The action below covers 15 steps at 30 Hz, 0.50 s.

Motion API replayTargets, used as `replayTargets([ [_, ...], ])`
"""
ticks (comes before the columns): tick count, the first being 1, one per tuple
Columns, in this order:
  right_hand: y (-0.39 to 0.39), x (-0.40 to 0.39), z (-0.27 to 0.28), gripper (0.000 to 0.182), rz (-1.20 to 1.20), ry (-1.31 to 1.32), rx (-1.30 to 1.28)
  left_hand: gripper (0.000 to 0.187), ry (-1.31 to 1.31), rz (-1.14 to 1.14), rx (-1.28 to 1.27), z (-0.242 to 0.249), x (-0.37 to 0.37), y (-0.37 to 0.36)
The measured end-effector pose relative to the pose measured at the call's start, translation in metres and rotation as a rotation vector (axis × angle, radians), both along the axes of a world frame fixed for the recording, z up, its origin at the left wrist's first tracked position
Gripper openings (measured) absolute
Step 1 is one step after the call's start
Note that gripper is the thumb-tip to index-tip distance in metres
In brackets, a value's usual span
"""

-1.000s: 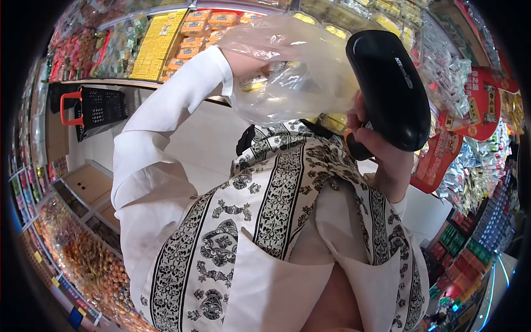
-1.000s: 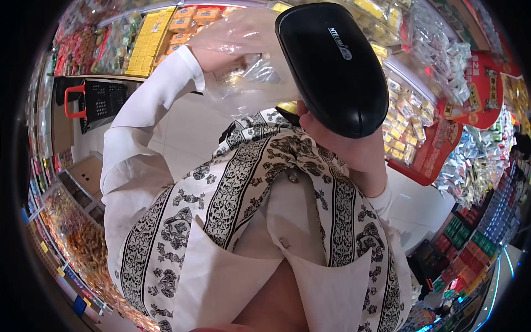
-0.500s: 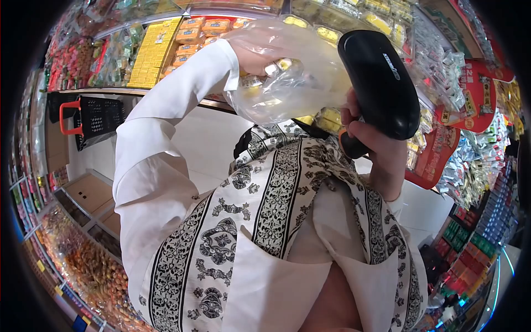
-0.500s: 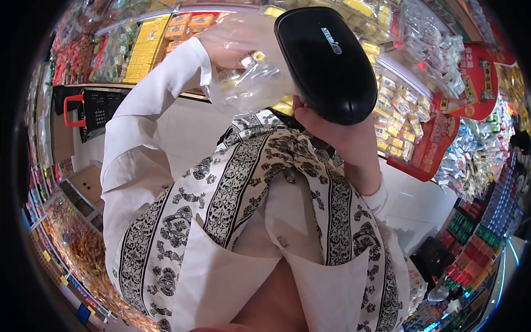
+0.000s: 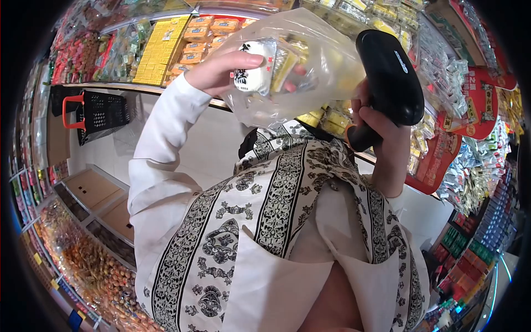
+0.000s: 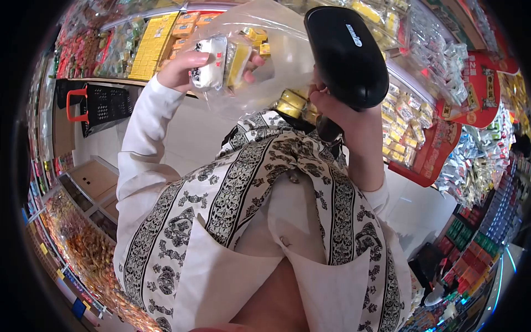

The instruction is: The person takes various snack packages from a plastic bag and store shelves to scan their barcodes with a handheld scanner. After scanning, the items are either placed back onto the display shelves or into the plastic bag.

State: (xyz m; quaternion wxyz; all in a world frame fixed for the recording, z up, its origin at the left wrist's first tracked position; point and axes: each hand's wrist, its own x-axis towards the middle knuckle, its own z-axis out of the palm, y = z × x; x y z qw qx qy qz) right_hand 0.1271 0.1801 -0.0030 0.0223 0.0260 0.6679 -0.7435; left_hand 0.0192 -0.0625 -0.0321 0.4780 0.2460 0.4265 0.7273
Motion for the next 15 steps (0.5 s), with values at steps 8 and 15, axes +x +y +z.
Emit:
replayTargets([
  [8, 0.003, -0.003, -0.007, 0.03, -0.134, -0.083, -0.113, 0.066, -0.271, 0.199, 0.346, 0.011, 0.046, 0.043],
  [15, 0.012, 0.023, -0.006, 0.04, -0.245, 0.037, 0.002, 0.074, -0.24, 0.357, 0.288, 0.014, 0.079, 0.078],
])
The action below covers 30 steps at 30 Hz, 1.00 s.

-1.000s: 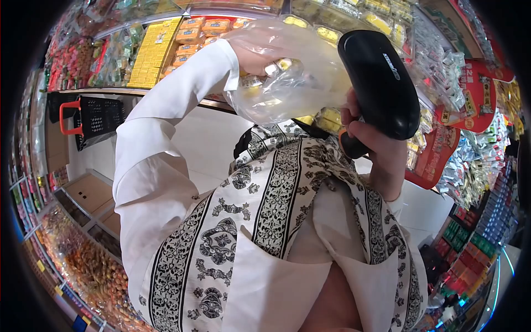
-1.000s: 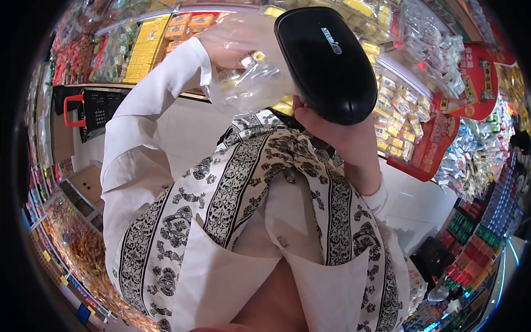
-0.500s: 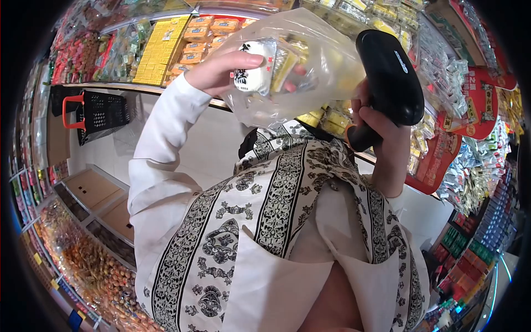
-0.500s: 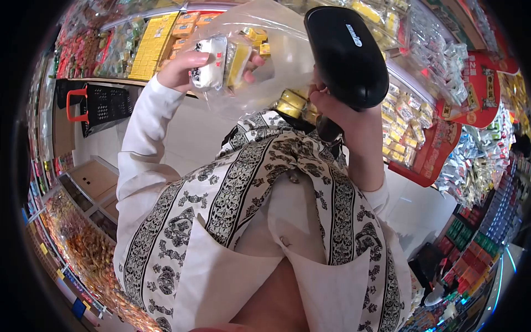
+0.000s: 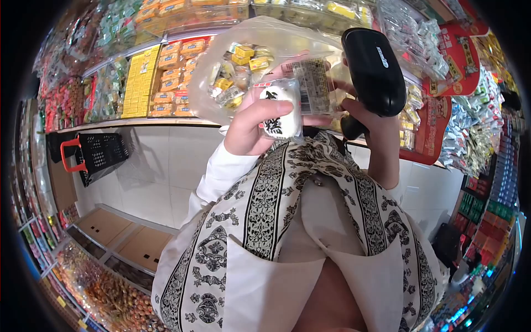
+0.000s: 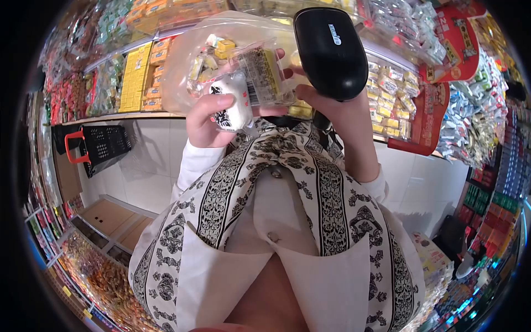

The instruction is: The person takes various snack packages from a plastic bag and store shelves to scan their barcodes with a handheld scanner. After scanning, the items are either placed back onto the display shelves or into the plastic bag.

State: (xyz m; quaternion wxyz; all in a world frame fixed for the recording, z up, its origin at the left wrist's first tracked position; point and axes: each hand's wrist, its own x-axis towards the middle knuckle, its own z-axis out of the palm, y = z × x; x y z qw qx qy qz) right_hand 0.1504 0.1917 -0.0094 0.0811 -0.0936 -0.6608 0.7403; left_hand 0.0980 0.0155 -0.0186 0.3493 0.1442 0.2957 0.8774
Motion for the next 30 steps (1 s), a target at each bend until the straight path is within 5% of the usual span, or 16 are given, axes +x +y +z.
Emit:
replayTargets([
  [11, 0.038, 0.051, -0.01, 0.034, -0.236, 0.09, -0.023, 0.064, 0.198, -0.261, -0.084, -0.002, 0.015, 0.076],
  [16, 0.069, 0.074, -0.016, 0.043, -0.347, 0.056, 0.055, 0.055, -0.115, -0.179, -0.054, -0.027, 0.032, 0.129],
  [19, 0.082, 0.08, -0.013, 0.042, -0.331, 0.034, -0.08, 0.051, -0.115, 0.014, -0.224, -0.035, 0.044, 0.149],
  [21, 0.1, 0.084, -0.019, 0.041, -0.244, 0.083, 0.128, 0.05, -0.013, 0.026, -0.277, -0.041, 0.052, 0.167],
  [24, 0.128, 0.091, -0.027, 0.042, -0.195, 0.128, -0.015, 0.048, -0.222, -0.007, -0.26, -0.053, 0.059, 0.188],
  [26, 0.143, 0.098, -0.026, 0.047, -0.108, 0.108, -0.333, 0.041, -0.439, -0.215, -0.113, -0.071, 0.053, 0.194],
  [30, 0.175, 0.117, -0.029, 0.054, 0.032, 0.028, -0.388, 0.036, -0.389, -0.073, -0.175, -0.07, 0.059, 0.205],
])
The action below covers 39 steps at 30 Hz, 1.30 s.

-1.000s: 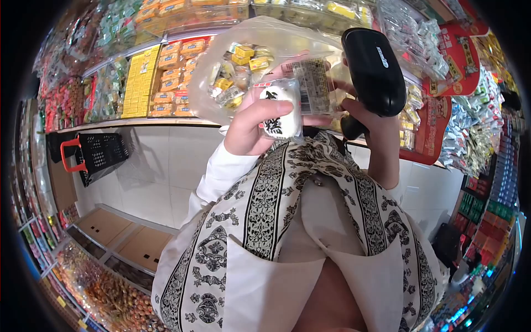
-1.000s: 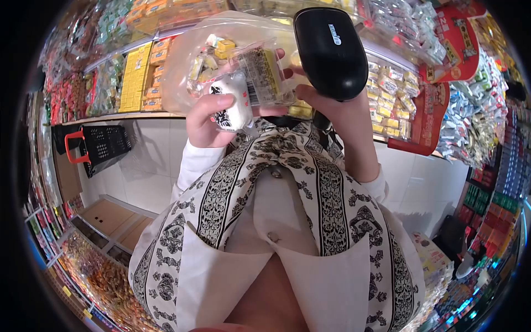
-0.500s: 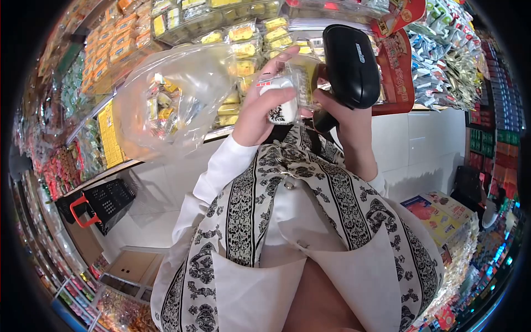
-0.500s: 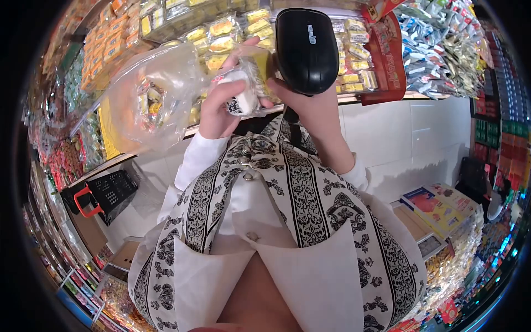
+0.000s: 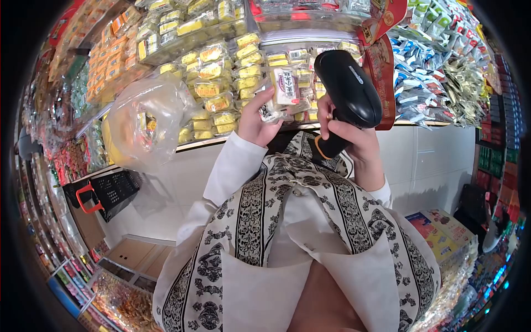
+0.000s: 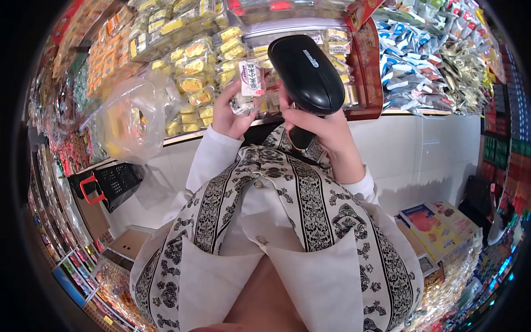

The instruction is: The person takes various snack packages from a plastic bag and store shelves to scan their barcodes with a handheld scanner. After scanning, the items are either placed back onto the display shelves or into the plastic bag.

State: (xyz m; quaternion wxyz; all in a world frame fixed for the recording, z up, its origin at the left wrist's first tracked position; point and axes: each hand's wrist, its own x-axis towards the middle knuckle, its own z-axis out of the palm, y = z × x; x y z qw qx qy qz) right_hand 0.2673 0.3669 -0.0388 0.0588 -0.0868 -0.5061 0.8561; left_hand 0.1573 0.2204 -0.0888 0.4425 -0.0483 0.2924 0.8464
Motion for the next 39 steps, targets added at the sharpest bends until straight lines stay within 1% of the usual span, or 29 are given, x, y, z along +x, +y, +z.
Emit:
replayTargets([
  [1, 0.007, 0.004, -0.002, 0.054, 0.017, 0.003, -0.005, 0.036, 0.003, 0.017, -0.005, -0.003, 0.0, 0.002],
  [3, 0.021, 0.012, -0.009, 0.058, 0.196, -0.023, -0.037, 0.035, -0.04, 0.156, 0.082, -0.009, 0.001, 0.005],
  [4, 0.029, 0.018, -0.019, 0.064, 0.28, -0.03, -0.04, 0.036, -0.008, 0.14, 0.149, -0.013, 0.0, 0.004],
  [5, 0.038, 0.024, -0.022, 0.054, 0.385, -0.049, -0.163, 0.036, -0.003, 0.15, 0.144, -0.012, 0.0, 0.004],
  [7, 0.041, 0.029, -0.029, 0.055, 0.461, 0.015, -0.064, 0.036, 0.004, 0.107, 0.193, -0.008, 0.004, 0.001],
  [9, 0.047, 0.031, -0.03, 0.054, 0.484, 0.007, -0.025, 0.036, 0.078, 0.139, 0.113, 0.003, 0.01, 0.008],
  [11, 0.052, 0.026, -0.027, 0.052, 0.523, 0.049, 0.133, 0.035, 0.153, 0.185, -0.04, 0.009, 0.011, 0.016],
  [12, 0.053, 0.022, -0.025, 0.049, 0.523, 0.057, 0.165, 0.032, 0.02, 0.152, 0.071, 0.002, 0.005, 0.015],
  [13, 0.052, 0.019, -0.019, 0.049, 0.532, 0.058, 0.168, 0.032, 0.022, 0.161, 0.073, -0.007, -0.003, 0.01],
  [15, 0.049, 0.01, -0.008, 0.046, 0.442, 0.043, 0.14, 0.031, -0.024, -0.192, 0.325, -0.012, -0.015, 0.002],
  [16, 0.049, 0.005, -0.009, 0.053, 0.365, 0.003, 0.167, 0.03, 0.017, -0.116, 0.014, -0.007, -0.015, 0.003],
  [17, 0.049, -0.002, -0.005, 0.051, 0.278, -0.056, 0.173, 0.031, 0.01, -0.25, 0.096, 0.005, -0.018, -0.002],
  [19, 0.039, -0.014, -0.01, 0.049, 0.007, -0.104, 0.255, 0.034, 0.138, -0.215, -0.274, 0.022, -0.01, 0.011],
  [20, 0.037, -0.019, -0.01, 0.048, 0.062, -0.081, 0.249, 0.034, 0.124, -0.218, -0.269, 0.022, -0.009, 0.011],
  [21, 0.035, -0.022, -0.007, 0.047, 0.123, -0.122, 0.176, 0.035, 0.219, -0.346, -0.329, 0.02, -0.013, 0.012],
  [22, 0.035, -0.022, -0.01, 0.046, 0.179, -0.096, 0.233, 0.035, 0.319, -0.472, -0.388, 0.02, -0.016, 0.011],
  [23, 0.034, -0.023, -0.013, 0.046, 0.234, -0.064, 0.29, 0.035, 0.322, -0.471, -0.386, 0.025, -0.017, 0.009],
  [24, 0.029, -0.025, -0.015, 0.033, 0.127, -0.054, 0.349, 0.036, 0.277, -0.463, -0.377, 0.032, -0.017, 0.006],
  [25, 0.028, -0.027, -0.015, 0.033, 0.12, -0.046, 0.35, 0.037, 0.236, -0.459, -0.369, 0.038, -0.016, 0.005],
  [26, 0.027, -0.028, -0.014, 0.031, 0.048, -0.078, 0.249, 0.041, 0.232, -0.379, -0.224, 0.036, -0.013, 0.006],
  [27, 0.026, -0.03, -0.012, 0.029, -0.025, -0.112, 0.147, 0.041, 0.24, -0.388, -0.221, 0.036, -0.011, 0.003],
  [28, 0.029, -0.029, -0.014, 0.027, -0.039, -0.133, 0.068, 0.042, 0.214, -0.366, -0.138, 0.037, -0.009, 0.001],
  [29, 0.029, -0.029, -0.015, 0.027, -0.051, -0.127, 0.078, 0.043, 0.187, -0.346, -0.05, 0.036, -0.006, -0.002],
  [31, 0.025, -0.03, -0.015, 0.028, -0.187, -0.187, -0.048, 0.043, 0.195, -0.314, 0.013, 0.027, 0.0, -0.005],
  [33, 0.025, -0.03, -0.014, 0.03, -0.205, -0.185, -0.091, 0.048, 0.458, -0.172, -0.042, 0.026, 0.004, -0.002],
  [34, 0.025, -0.03, -0.012, 0.03, -0.143, -0.197, -0.105, 0.053, 0.491, -0.145, -0.159, 0.029, 0.005, -0.001],
  [35, 0.024, -0.032, -0.01, 0.03, -0.078, -0.21, -0.121, 0.053, 0.495, -0.142, -0.158, 0.028, 0.005, 0.005],
  [37, 0.023, -0.034, -0.011, 0.031, -0.047, -0.187, -0.143, 0.051, 0.469, 0.069, -0.131, 0.024, 0.008, 0.017],
  [39, 0.024, -0.035, -0.013, 0.033, -0.001, -0.147, -0.187, 0.051, 0.456, 0.075, -0.089, 0.022, 0.01, 0.023],
])
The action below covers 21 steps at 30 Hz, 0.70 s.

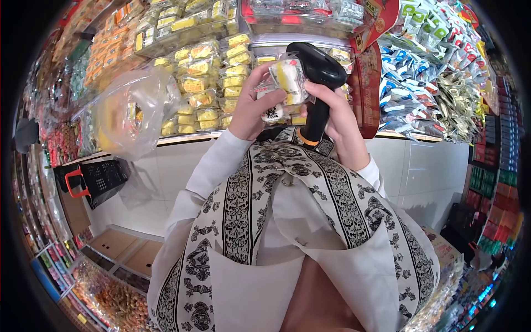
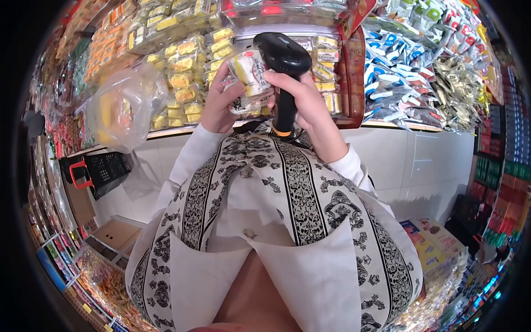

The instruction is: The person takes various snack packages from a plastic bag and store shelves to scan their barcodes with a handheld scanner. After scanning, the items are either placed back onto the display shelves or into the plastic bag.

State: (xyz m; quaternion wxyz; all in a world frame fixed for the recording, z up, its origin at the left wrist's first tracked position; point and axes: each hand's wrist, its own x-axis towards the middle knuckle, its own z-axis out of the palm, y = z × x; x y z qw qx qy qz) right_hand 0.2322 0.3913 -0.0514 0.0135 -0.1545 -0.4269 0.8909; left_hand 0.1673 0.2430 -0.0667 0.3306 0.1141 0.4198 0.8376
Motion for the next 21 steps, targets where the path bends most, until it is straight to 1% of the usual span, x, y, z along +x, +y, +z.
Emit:
replayTargets([
  [2, 0.0, 0.0, 0.001, 0.033, 0.016, 0.019, 0.007, 0.053, -0.032, 0.002, -0.005, -0.001, 0.002, 0.001],
  [4, 0.002, 0.001, 0.003, 0.036, 0.008, -0.023, 0.081, 0.052, -0.048, 0.003, 0.006, 0.002, 0.003, 0.003],
  [6, 0.006, 0.005, 0.003, 0.039, 0.026, -0.017, 0.112, 0.05, -0.045, 0.12, -0.044, 0.004, 0.002, 0.004],
  [7, 0.007, 0.007, 0.003, 0.041, 0.039, -0.012, 0.136, 0.05, -0.043, 0.127, -0.041, 0.006, 0.001, 0.004],
  [9, 0.004, 0.009, 0.007, 0.043, 0.028, 0.023, 0.114, 0.052, 0.225, 0.24, -0.249, 0.009, -0.002, 0.004],
  [10, 0.004, 0.011, 0.009, 0.044, 0.009, 0.055, 0.088, 0.052, 0.223, 0.246, -0.249, 0.006, -0.003, 0.006],
  [12, 0.0, 0.012, 0.007, 0.044, -0.005, 0.042, 0.11, 0.053, 0.31, 0.26, -0.293, -0.001, -0.003, 0.009],
  [13, -0.001, 0.011, 0.004, 0.044, -0.015, 0.035, 0.178, 0.053, 0.306, 0.26, -0.292, -0.003, -0.001, 0.009],
  [14, -0.003, 0.009, 0.002, 0.043, -0.025, 0.029, 0.247, 0.051, 0.407, 0.248, -0.328, -0.003, 0.001, 0.008],
  [15, -0.007, 0.007, 0.001, 0.039, -0.088, 0.033, 0.233, 0.048, 0.508, 0.235, -0.363, -0.002, 0.002, 0.007],
  [16, -0.005, 0.007, -0.001, 0.039, -0.088, 0.033, 0.236, 0.048, 0.508, 0.235, -0.36, 0.001, 0.002, 0.005],
  [18, -0.001, 0.004, -0.007, 0.034, -0.101, -0.009, 0.127, 0.044, 0.146, 0.065, -0.199, 0.006, 0.0, -0.001],
  [19, -0.001, 0.005, -0.008, 0.031, -0.144, -0.04, 0.066, 0.04, 0.054, 0.007, -0.132, 0.008, 0.001, -0.003],
  [20, 0.001, 0.005, -0.009, 0.031, -0.142, -0.032, 0.071, 0.04, 0.062, 0.01, -0.127, 0.008, 0.003, -0.001],
  [21, 0.004, 0.005, -0.01, 0.031, -0.078, -0.024, 0.032, 0.039, 0.046, 0.029, -0.122, 0.003, 0.006, 0.003],
])
